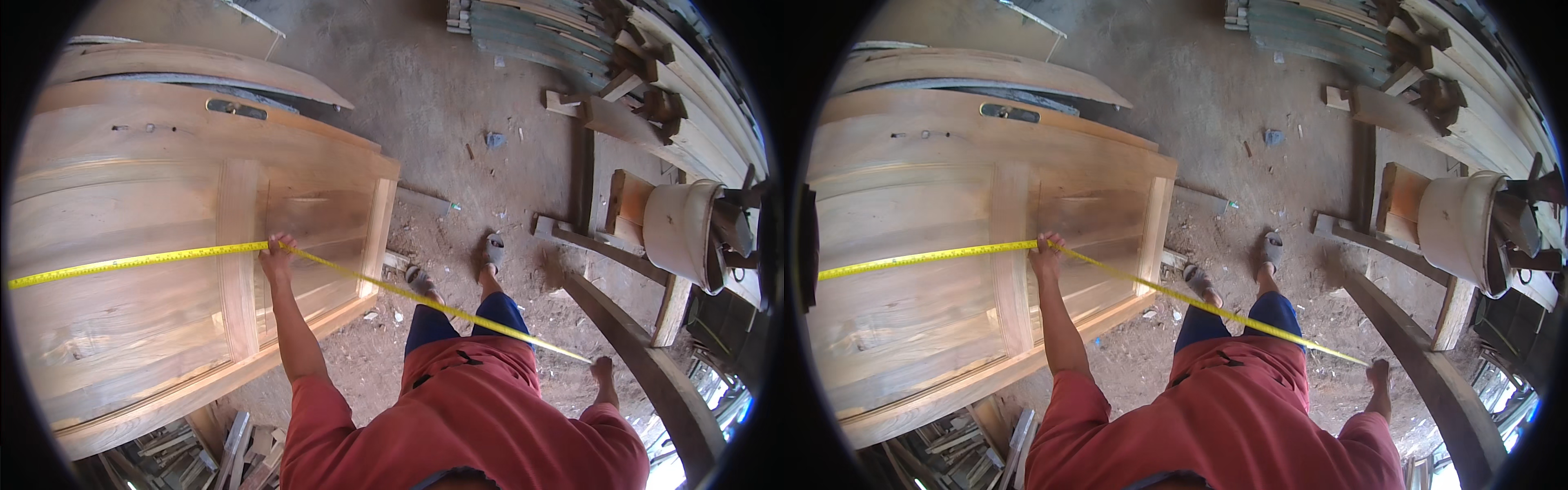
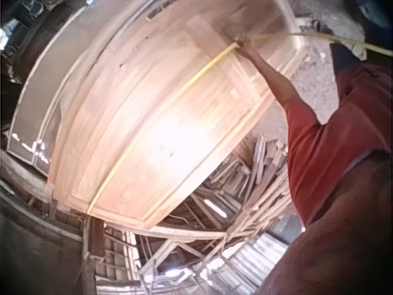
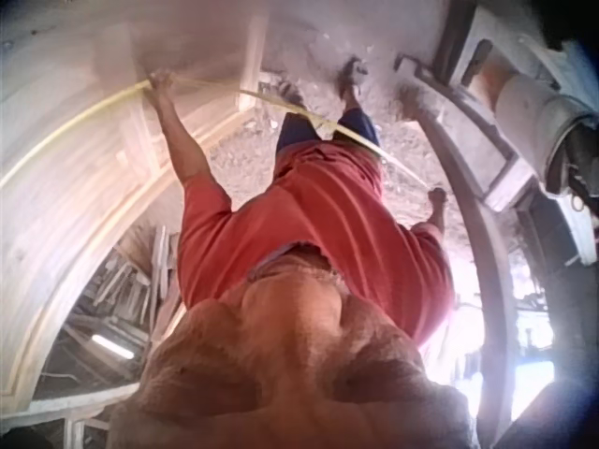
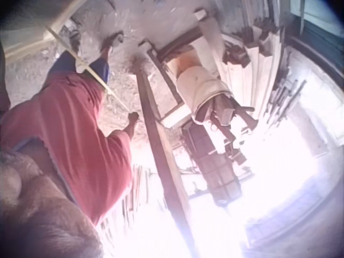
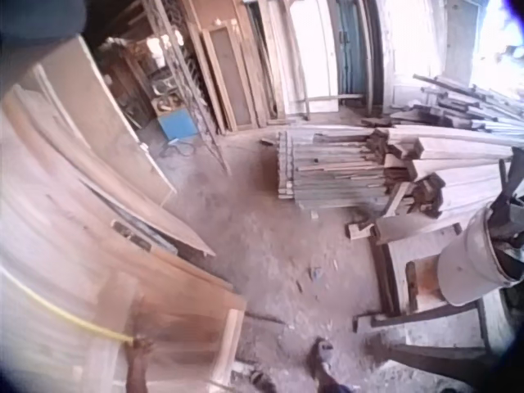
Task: The person measures the width and height of a wooden door using a measuring tape and later handles several wooden planks, inserting a small metal pin or nail into one of them.
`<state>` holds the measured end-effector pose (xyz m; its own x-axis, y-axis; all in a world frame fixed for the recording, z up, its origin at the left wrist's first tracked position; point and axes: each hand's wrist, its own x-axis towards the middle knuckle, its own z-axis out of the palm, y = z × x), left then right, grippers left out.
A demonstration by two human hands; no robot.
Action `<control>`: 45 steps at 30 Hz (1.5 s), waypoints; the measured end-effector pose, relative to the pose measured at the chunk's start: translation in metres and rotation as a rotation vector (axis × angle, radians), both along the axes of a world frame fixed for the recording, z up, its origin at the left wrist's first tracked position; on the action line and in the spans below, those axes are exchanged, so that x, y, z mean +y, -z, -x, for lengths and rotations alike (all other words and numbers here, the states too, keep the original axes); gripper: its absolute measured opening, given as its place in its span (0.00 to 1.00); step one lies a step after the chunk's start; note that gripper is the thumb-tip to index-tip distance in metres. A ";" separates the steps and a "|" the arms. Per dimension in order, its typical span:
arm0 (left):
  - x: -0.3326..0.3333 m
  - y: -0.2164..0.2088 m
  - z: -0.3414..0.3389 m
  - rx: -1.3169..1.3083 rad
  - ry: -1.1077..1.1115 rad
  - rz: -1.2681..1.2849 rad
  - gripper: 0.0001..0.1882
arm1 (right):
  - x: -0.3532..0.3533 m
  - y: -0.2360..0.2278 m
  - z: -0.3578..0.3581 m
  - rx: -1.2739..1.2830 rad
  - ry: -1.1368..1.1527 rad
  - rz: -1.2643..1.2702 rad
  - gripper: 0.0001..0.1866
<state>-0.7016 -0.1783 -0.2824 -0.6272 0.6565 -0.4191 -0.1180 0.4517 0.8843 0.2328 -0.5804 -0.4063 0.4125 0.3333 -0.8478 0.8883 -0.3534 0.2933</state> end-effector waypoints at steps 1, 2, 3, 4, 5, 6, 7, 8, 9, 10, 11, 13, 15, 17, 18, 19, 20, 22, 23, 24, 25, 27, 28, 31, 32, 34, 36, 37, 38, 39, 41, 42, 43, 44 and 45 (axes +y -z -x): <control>0.001 0.004 -0.004 -0.004 0.003 -0.024 0.18 | 0.025 0.009 0.011 0.029 -0.045 0.158 0.14; -0.003 0.011 -0.008 -0.005 0.018 -0.013 0.18 | 0.041 0.019 0.010 0.264 -0.430 0.129 0.17; -0.007 0.018 -0.017 -0.004 0.034 -0.003 0.18 | 0.068 0.035 0.025 0.284 -0.465 0.263 0.18; -0.011 0.026 -0.026 -0.009 0.053 0.007 0.18 | 0.092 0.055 0.040 0.304 -0.432 0.293 0.18; -0.013 0.033 -0.036 0.048 0.104 0.062 0.21 | 0.127 0.068 0.068 0.381 -0.430 0.418 0.19; -0.022 0.044 -0.043 0.050 0.094 0.056 0.21 | 0.190 0.040 0.129 0.284 -0.043 0.340 0.18; -0.027 0.055 -0.050 0.033 0.087 0.051 0.21 | 0.228 0.028 0.169 0.287 0.003 0.307 0.18; -0.032 0.066 -0.054 0.020 0.082 0.046 0.21 | 0.266 0.019 0.210 0.294 0.050 0.273 0.18; -0.032 0.076 -0.059 0.000 0.111 0.053 0.21 | 0.275 0.044 0.228 0.329 0.064 0.216 0.18; -0.037 0.085 -0.060 0.017 0.115 0.041 0.20 | 0.293 0.055 0.257 0.404 0.155 0.215 0.18; -0.035 0.093 -0.064 0.028 0.130 0.026 0.20 | 0.292 0.101 0.268 0.481 -0.037 0.200 0.18; -0.032 0.108 -0.062 0.045 0.149 0.015 0.19 | 0.309 0.154 0.305 0.507 -0.095 0.166 0.17; -0.040 0.117 -0.054 0.063 0.135 0.036 0.19 | 0.348 0.138 0.388 0.459 0.074 0.099 0.19; -0.034 0.129 -0.043 0.046 0.100 0.042 0.20 | 0.355 0.177 0.418 0.560 0.079 0.054 0.21; -0.026 0.136 -0.038 0.037 0.096 0.046 0.21 | 0.345 0.220 0.430 0.572 0.067 0.035 0.22; -0.015 0.142 -0.034 0.052 0.140 0.045 0.23 | 0.335 0.263 0.440 0.580 0.064 0.014 0.22; -0.010 0.149 -0.028 0.086 0.147 0.078 0.24 | 0.334 0.286 0.453 0.580 0.044 0.012 0.22; 0.004 0.160 -0.020 0.149 0.166 0.143 0.26 | 0.342 0.312 0.477 0.654 -0.028 0.043 0.21; 0.003 0.167 -0.008 0.185 0.121 0.139 0.27 | 0.350 0.309 0.494 0.682 0.013 0.076 0.21; 0.002 0.172 -0.002 0.210 0.116 0.155 0.27 | 0.359 0.303 0.509 0.702 0.058 0.108 0.21; 0.000 0.172 0.005 0.239 0.102 0.176 0.28 | 0.375 0.282 0.527 0.663 0.198 0.139 0.21; 0.012 0.174 0.004 0.307 0.080 0.185 0.28 | 0.384 0.282 0.543 0.622 0.406 0.151 0.21; 0.018 0.178 0.004 0.319 0.087 0.192 0.28 | 0.383 0.292 0.547 0.631 0.461 0.142 0.21; 0.023 0.182 0.010 0.375 0.108 0.210 0.28 | 0.383 0.315 0.565 0.661 0.541 0.124 0.21; 0.022 0.184 0.012 0.404 0.121 0.212 0.28 | 0.383 0.320 0.573 0.671 0.551 0.120 0.21; 0.029 0.187 0.007 0.445 0.136 0.228 0.29 | 0.380 0.342 0.585 0.714 0.491 0.097 0.20; 0.039 0.189 -0.004 0.473 0.129 0.257 0.30 | 0.377 0.366 0.596 0.786 0.404 0.032 0.20; 0.039 0.189 -0.004 0.496 0.104 0.255 0.31 | 0.384 0.370 0.603 0.743 0.435 0.073 0.21; 0.039 0.190 -0.005 0.517 0.079 0.253 0.31 | 0.391 0.374 0.611 0.720 0.427 0.045 0.21; 0.040 0.192 -0.005 0.537 0.057 0.249 0.32 | 0.395 0.381 0.618 0.694 0.422 0.016 0.22; 0.043 0.193 -0.008 0.540 0.066 0.237 0.32 | 0.404 0.393 0.626 0.654 0.440 -0.016 0.22; 0.042 0.191 -0.007 0.548 0.064 0.232 0.32 | 0.410 0.396 0.631 0.650 0.454 -0.018 0.23; 0.040 0.191 -0.007 0.555 0.054 0.224 0.32 | 0.415 0.397 0.634 0.643 0.466 -0.021 0.23; 0.039 0.191 -0.007 0.560 0.045 0.216 0.31 | 0.420 0.397 0.636 0.649 0.466 -0.004 0.23; 0.039 0.192 -0.006 0.561 0.039 0.205 0.31 | 0.425 0.398 0.634 0.651 0.467 0.009 0.23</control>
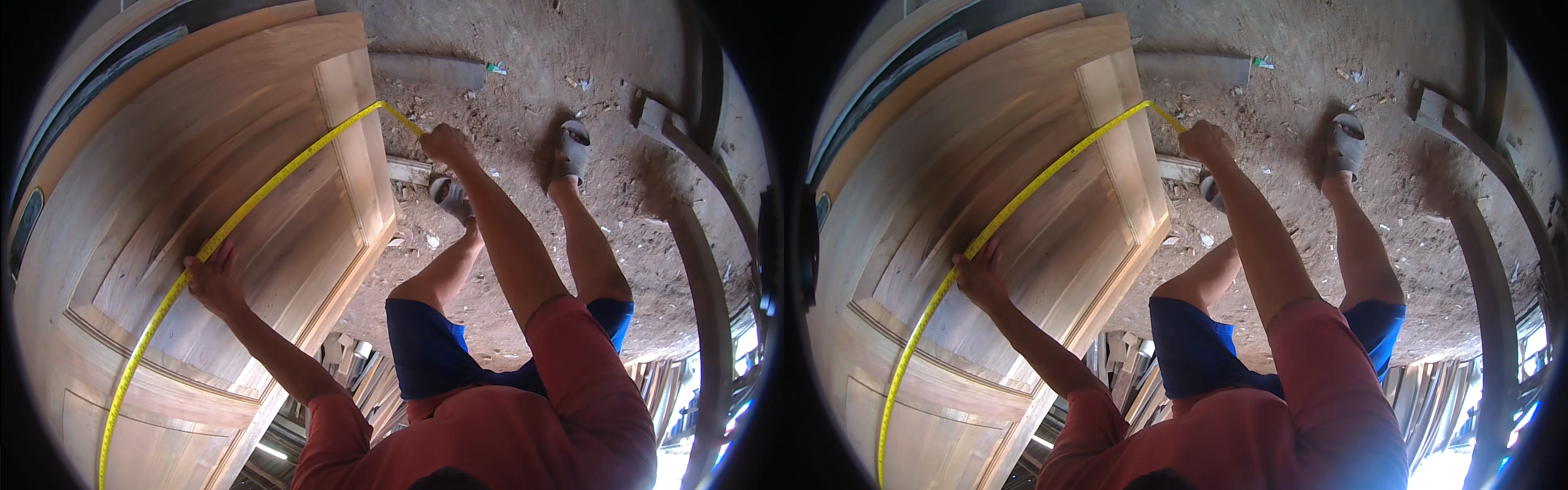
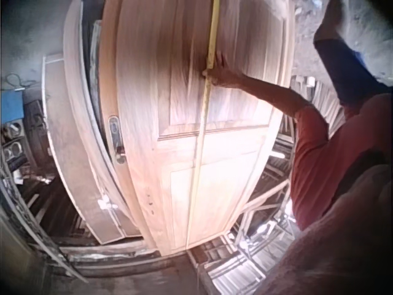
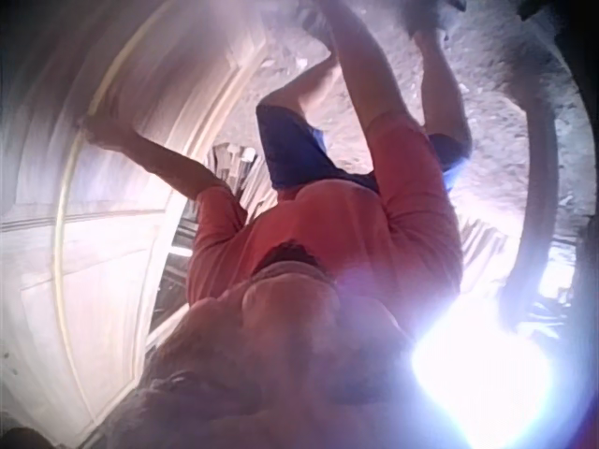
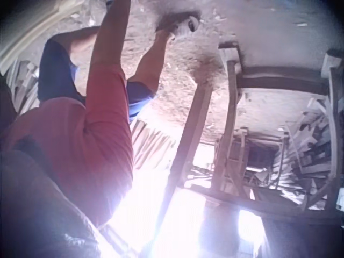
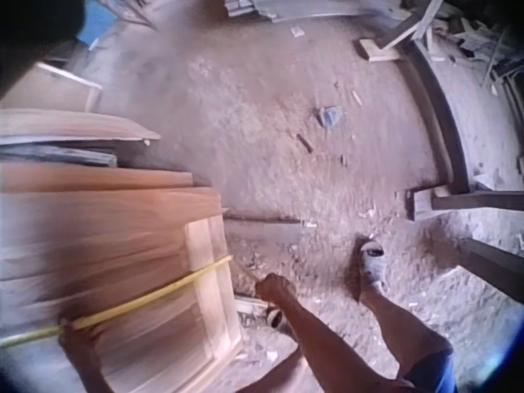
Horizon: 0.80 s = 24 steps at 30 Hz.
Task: The person measures the width and height of a wooden door using a measuring tape and later handles several wooden planks, inserting a small metal pin or nail into one of them.
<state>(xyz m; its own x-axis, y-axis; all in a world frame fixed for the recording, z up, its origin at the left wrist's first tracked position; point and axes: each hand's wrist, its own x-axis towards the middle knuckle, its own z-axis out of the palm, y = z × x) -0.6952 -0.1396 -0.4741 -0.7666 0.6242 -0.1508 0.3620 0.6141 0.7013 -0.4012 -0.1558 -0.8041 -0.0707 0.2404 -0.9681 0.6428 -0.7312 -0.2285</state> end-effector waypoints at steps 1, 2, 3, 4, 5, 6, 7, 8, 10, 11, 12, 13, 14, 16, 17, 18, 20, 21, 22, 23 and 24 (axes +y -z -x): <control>-0.001 0.001 0.001 -0.003 -0.005 0.001 0.31 | 0.003 0.000 0.000 0.004 -0.003 0.011 0.23; -0.002 0.000 0.002 -0.005 -0.009 0.001 0.31 | 0.004 -0.001 0.001 0.020 -0.002 0.025 0.23; -0.001 0.001 0.001 -0.013 -0.011 -0.003 0.31 | 0.005 0.002 -0.001 0.030 0.002 0.036 0.23; 0.000 0.001 0.003 -0.023 -0.022 0.002 0.29 | 0.006 0.004 -0.003 0.040 0.007 0.047 0.23; 0.000 0.001 0.005 -0.033 -0.033 0.006 0.28 | 0.005 0.005 -0.005 0.037 0.018 0.048 0.23; 0.001 0.001 0.006 -0.039 -0.047 0.010 0.27 | 0.002 0.006 -0.005 0.037 0.026 0.048 0.23; 0.001 0.001 0.005 -0.032 -0.030 0.017 0.28 | -0.001 0.006 -0.005 0.037 0.034 0.048 0.23; 0.001 0.001 0.004 -0.025 -0.013 0.024 0.30 | -0.004 0.006 -0.005 0.014 0.038 0.020 0.22; 0.002 0.001 -0.002 0.013 -0.007 0.040 0.32 | -0.007 0.003 -0.006 0.045 0.050 0.033 0.22; 0.002 0.001 -0.007 0.042 -0.016 0.050 0.32 | -0.007 0.001 -0.007 0.061 0.056 0.039 0.22; 0.004 0.002 -0.012 0.068 -0.020 0.059 0.32 | -0.008 0.003 -0.008 0.063 0.059 0.049 0.22; 0.005 0.002 -0.014 0.073 -0.013 0.066 0.33 | -0.010 0.005 -0.010 0.066 0.062 0.060 0.22; 0.006 0.002 -0.016 0.078 -0.007 0.073 0.33 | -0.012 0.007 -0.011 0.069 0.065 0.071 0.22; 0.008 0.004 -0.022 0.098 0.004 0.078 0.34 | -0.017 0.016 -0.013 0.086 0.063 0.062 0.24; 0.009 0.006 -0.023 0.113 0.007 0.078 0.34 | -0.020 0.020 -0.014 0.095 0.063 0.059 0.25; 0.008 0.006 -0.024 0.132 0.005 0.077 0.34 | -0.019 0.020 -0.014 0.092 0.064 0.069 0.24; 0.006 0.008 -0.023 0.150 -0.001 0.076 0.34 | -0.018 0.019 -0.015 0.087 0.067 0.092 0.22; 0.006 0.009 -0.021 0.158 -0.002 0.074 0.34 | -0.018 0.021 -0.016 0.094 0.080 0.093 0.22; 0.005 0.009 -0.018 0.152 0.005 0.071 0.33 | -0.019 0.022 -0.017 0.100 0.092 0.095 0.22; 0.004 0.009 -0.014 0.146 0.012 0.068 0.33 | -0.019 0.024 -0.019 0.107 0.106 0.096 0.22; 0.003 0.009 -0.012 0.142 0.016 0.067 0.33 | -0.020 0.025 -0.020 0.116 0.112 0.094 0.22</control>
<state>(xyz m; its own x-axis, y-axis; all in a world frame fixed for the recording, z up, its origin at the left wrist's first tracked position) -0.6828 -0.1366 -0.4828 -0.7732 0.6288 -0.0827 0.4651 0.6508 0.6001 -0.3813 -0.1755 -0.8294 -0.1611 0.1621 -0.9735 0.5292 -0.8184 -0.2238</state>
